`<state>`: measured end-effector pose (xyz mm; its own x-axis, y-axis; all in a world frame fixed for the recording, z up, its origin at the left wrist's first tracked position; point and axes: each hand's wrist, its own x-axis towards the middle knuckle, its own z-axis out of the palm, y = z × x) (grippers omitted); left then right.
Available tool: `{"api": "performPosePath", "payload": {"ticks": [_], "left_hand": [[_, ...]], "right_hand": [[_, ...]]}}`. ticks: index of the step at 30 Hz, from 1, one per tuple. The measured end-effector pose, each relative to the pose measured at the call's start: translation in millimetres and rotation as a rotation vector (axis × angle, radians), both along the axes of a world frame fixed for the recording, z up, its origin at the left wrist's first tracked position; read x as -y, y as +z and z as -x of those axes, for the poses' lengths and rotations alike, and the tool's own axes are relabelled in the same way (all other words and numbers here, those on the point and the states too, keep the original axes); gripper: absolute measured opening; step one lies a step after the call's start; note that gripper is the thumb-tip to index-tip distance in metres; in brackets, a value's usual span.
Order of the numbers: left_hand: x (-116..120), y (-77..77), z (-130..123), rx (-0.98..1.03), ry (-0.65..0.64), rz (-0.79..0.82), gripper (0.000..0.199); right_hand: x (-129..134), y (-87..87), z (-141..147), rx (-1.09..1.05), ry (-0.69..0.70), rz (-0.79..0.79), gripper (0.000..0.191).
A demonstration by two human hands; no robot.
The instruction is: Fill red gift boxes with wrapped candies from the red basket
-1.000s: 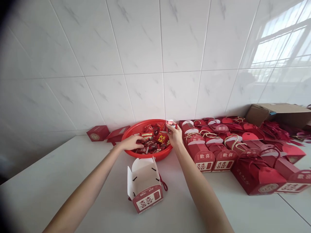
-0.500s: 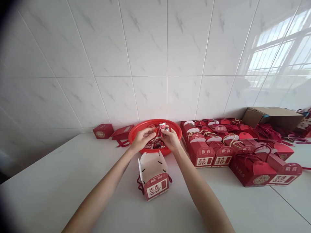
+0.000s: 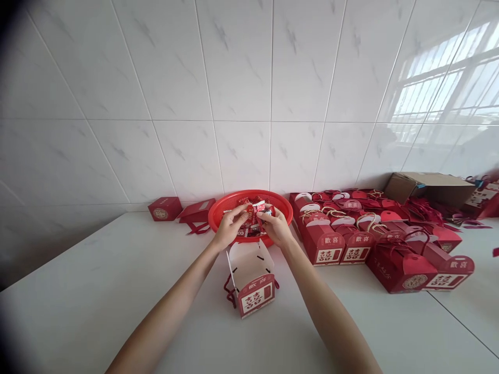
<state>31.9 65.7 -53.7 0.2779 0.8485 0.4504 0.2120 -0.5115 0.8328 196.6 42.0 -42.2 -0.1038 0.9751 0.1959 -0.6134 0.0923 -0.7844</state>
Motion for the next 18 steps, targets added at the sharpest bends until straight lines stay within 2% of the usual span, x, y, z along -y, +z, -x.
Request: {"api": "performPosePath", "payload": {"ticks": [3,7,12,18], "left_hand": [[0.4,-0.1,0.9,-0.035,0.015,-0.021,0.047],[0.0,-1.7,0.4,-0.012,-0.032,0.045,0.055],[-3.6,-4.5,-1.2,0.034,-0.028,0.034,0.033],[-3.6,-1.7,-0.7,0.107,-0.071,0.027,0.031]], "right_hand": [[0.2,-1.3,0.6,0.009,-0.006,-0.021,0.033],[-1.2,-1.8,2.0,-0.062,-0.054,-0.017,0.03],[-5.5,-4.0,-0.8,-0.146,-0.073,0.005,0.027],[-7.1,-5.5,-3.9,-0.169,-0.019,-0.006,0.028]]}}
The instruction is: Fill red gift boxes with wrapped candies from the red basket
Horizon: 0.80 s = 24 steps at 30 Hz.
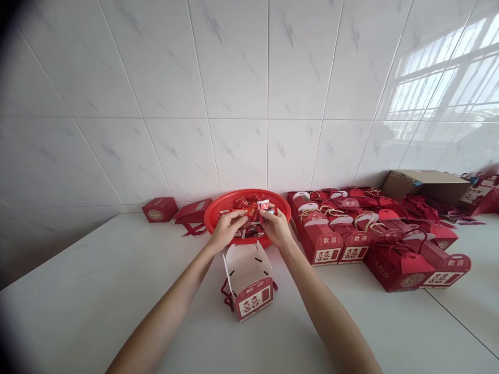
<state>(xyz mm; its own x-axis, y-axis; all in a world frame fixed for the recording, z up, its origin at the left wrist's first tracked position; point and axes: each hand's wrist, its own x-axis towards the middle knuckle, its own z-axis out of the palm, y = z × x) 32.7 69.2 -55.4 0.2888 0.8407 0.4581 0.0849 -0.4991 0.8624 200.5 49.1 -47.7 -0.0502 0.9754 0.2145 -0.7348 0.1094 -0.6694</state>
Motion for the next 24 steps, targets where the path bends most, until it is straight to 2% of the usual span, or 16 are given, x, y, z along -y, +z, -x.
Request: {"api": "performPosePath", "payload": {"ticks": [8,13,19,24], "left_hand": [[-0.2,5.1,1.5,0.113,-0.105,0.196,0.033],[-1.7,4.8,0.0,0.119,-0.138,0.209,0.033],[-0.9,6.0,-0.8,0.12,-0.069,0.234,0.03],[0.7,7.0,0.0,0.054,-0.087,0.151,0.039]], "right_hand": [[0.1,-0.2,-1.6,0.062,0.067,-0.042,0.024],[-3.6,-1.9,-2.5,0.064,0.051,-0.012,0.028],[-4.4,-3.3,-2.1,0.065,0.046,0.023,0.029],[-4.9,-4.2,-1.9,0.104,0.047,0.02,0.032]]}}
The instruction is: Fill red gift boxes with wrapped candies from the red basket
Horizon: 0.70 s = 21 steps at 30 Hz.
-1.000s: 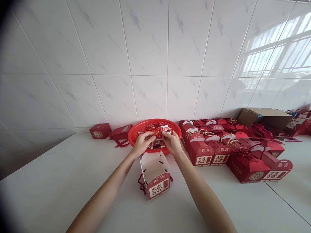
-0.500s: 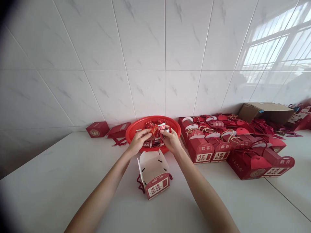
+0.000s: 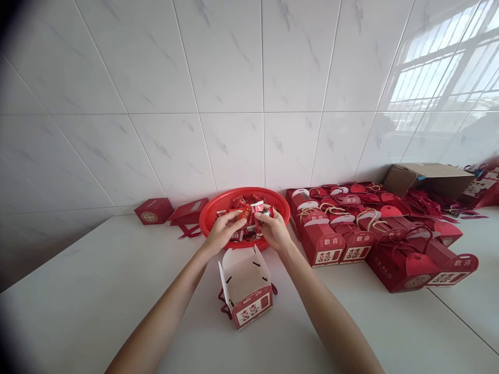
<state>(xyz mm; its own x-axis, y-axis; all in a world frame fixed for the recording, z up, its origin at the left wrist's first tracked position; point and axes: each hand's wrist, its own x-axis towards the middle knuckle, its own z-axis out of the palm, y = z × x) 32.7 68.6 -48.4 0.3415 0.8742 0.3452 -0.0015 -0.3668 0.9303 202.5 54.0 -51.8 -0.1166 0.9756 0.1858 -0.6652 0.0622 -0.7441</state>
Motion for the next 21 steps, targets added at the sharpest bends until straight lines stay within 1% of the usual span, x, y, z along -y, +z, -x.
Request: {"api": "performPosePath", "payload": {"ticks": [3,6,12,21], "left_hand": [[0.5,-0.1,0.3,-0.045,-0.009,-0.07,0.041],[-0.5,-1.9,1.1,-0.074,0.01,-0.088,0.042],[-3.7,-6.2,3.0,-0.081,0.005,-0.079,0.042],[-2.6,-5.5,3.8,-0.101,-0.01,-0.051,0.043]], "right_hand": [[-0.4,-0.4,-0.2,0.011,0.002,0.002,0.032],[-0.1,-0.6,-0.1,0.021,0.003,-0.001,0.03],[1.9,0.5,1.0,0.02,-0.006,0.005,0.031],[2.1,0.8,1.1,-0.009,0.002,0.026,0.03]]}}
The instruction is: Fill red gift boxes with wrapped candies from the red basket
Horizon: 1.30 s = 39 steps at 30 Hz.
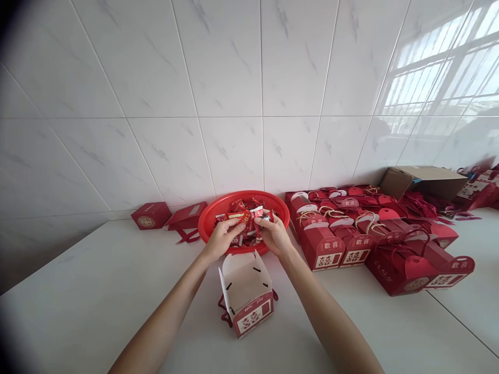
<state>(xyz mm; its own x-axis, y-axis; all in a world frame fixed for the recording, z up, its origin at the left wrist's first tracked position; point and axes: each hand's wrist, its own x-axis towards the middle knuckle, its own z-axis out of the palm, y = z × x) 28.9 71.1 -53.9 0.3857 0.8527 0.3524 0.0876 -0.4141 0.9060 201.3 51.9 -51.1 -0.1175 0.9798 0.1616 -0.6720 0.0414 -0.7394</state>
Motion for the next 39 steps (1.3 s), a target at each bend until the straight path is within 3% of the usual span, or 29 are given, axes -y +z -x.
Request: {"api": "performPosePath", "payload": {"ticks": [39], "left_hand": [[-4.1,-0.7,1.9,-0.017,-0.01,-0.002,0.042]], "right_hand": [[-2.4,1.0,0.5,-0.036,0.015,0.015,0.034]]}}
